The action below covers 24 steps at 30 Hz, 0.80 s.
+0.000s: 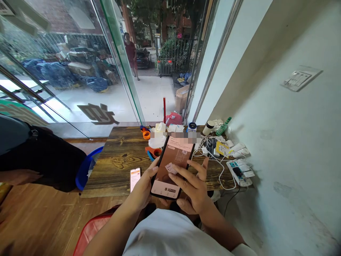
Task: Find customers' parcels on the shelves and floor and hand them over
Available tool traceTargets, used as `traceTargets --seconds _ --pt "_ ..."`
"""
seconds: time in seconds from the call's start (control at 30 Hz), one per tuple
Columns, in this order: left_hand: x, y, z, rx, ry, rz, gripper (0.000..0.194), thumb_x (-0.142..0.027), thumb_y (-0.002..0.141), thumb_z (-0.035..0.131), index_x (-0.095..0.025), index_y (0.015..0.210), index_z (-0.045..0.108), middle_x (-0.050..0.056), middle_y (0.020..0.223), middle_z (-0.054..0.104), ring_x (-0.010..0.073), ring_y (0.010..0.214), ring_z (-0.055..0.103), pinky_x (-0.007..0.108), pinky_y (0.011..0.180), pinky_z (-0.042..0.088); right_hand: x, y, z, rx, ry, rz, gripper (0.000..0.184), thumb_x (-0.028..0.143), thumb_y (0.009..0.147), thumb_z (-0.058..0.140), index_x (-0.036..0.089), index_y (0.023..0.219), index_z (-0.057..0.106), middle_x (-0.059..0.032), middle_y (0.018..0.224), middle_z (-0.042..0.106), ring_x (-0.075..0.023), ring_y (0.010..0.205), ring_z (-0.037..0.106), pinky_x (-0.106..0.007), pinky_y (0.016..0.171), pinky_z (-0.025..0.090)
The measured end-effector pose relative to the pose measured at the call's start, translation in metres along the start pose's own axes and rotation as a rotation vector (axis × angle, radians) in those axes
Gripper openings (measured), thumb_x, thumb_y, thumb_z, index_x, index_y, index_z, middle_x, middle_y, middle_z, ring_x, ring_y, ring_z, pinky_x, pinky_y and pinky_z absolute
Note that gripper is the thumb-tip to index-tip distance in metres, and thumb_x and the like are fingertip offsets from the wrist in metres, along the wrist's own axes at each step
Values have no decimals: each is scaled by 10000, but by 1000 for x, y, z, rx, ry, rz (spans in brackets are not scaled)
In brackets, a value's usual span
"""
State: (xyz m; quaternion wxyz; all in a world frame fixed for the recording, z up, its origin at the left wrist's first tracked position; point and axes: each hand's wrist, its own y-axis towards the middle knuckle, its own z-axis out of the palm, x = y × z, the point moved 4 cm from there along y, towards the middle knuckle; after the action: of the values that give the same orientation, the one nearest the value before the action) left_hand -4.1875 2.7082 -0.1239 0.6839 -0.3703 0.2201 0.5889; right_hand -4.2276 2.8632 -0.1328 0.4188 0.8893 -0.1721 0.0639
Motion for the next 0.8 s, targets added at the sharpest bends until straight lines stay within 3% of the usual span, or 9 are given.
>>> traceTargets --seconds 0.27,0.37,0.47,0.57,0.67,0.8 --pt "2 -3 -3 -70 81 -48 740 -428 850 548 -291 1526 281 132 1216 667 196 483 642 299 349 504 -2 -1 3 -24 48 67 542 639 806 519 401 1287 592 -3 1521 366 -428 1250 306 -748 1073 -21" --pt "3 -2 -4 -71 30 -19 737 -405 836 584 -286 1514 318 113 1234 663 243 681 702 288 441 543 2 -1 3 -80 86 69 576 657 799 524 395 1310 565 -22 1554 293 -436 1254 304 -757 1064 18" --pt "4 -1 -8 -113 -41 44 702 -384 819 625 -246 1473 410 81 1227 674 274 999 675 296 717 582 8 -1 4 -195 190 186 945 610 701 682 295 1502 294 -108 1572 194 -450 1340 248 -729 1102 123" --pt "5 -1 -8 -148 -71 58 756 -394 776 670 -222 1468 417 73 1213 684 284 1103 632 304 831 557 10 -4 12 -165 372 431 1279 432 592 822 172 1546 11 -179 1563 119 -440 1437 137 -649 1157 202" --pt "4 -3 -6 -144 -55 41 754 -388 787 652 -236 1480 395 86 1210 683 289 1026 666 302 712 576 12 -10 22 -115 507 549 1237 335 640 806 166 1536 -30 -179 1582 88 -397 1476 92 -597 1198 164" --pt "4 -6 -3 -83 29 -1 698 -397 840 580 -274 1493 363 114 1184 686 253 708 707 258 416 515 11 -16 26 -185 543 581 1063 301 759 724 185 1531 2 -153 1606 49 -349 1494 28 -572 1213 120"
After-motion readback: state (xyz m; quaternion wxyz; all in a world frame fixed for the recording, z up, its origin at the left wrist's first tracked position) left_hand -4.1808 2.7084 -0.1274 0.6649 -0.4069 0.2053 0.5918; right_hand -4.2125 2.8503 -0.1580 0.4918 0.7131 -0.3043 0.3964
